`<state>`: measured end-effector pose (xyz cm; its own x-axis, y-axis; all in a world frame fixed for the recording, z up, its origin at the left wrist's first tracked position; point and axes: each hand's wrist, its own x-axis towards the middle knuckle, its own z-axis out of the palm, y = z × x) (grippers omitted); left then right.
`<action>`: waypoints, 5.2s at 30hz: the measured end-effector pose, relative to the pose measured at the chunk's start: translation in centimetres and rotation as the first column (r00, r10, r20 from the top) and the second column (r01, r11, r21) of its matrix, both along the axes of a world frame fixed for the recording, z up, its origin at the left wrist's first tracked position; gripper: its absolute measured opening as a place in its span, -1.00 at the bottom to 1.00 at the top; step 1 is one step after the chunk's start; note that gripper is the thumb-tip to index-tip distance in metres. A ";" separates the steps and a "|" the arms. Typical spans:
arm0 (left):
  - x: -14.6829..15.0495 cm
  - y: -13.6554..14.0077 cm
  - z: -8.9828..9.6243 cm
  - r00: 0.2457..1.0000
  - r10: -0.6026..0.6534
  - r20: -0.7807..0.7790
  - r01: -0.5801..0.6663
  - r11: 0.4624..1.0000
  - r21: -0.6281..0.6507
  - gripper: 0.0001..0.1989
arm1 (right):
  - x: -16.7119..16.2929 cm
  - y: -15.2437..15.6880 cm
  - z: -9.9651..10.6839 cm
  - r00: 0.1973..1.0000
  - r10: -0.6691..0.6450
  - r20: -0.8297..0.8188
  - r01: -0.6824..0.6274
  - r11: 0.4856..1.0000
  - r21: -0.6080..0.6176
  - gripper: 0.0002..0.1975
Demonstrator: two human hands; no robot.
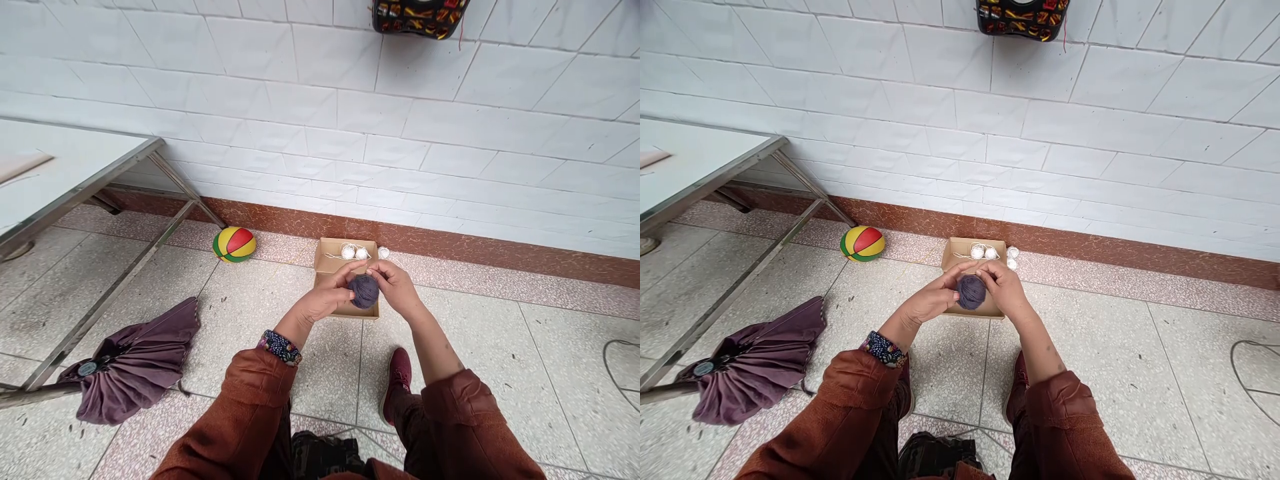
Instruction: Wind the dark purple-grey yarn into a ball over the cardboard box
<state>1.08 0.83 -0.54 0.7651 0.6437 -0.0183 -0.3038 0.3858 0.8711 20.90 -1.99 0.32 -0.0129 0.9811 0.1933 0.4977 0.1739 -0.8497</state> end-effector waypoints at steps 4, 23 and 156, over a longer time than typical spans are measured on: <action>-0.1 0.3 0.0 0.990 0.119 0.072 -0.101 0.972 -0.211 -0.49 | -0.1 0.0 -0.6 0.997 0.014 0.079 -0.008 0.998 -0.070 -0.82; 0.5 0.2 -0.6 0.900 0.165 -0.404 -0.119 0.984 0.137 -0.56 | -0.1 -1.0 2.2 0.972 0.224 -0.068 -0.222 0.975 0.032 -0.81; 0.1 0.5 -0.2 0.931 0.265 -0.251 -0.195 0.943 0.271 -0.21 | 0.2 -0.8 2.1 0.996 0.049 -0.069 -0.045 0.997 0.058 -0.74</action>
<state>1.14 1.35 -0.69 0.5808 0.8133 -0.0347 -0.0896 0.1063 0.9903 21.10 -2.81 2.42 -0.0435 0.9672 0.2501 0.4276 0.2443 -0.8704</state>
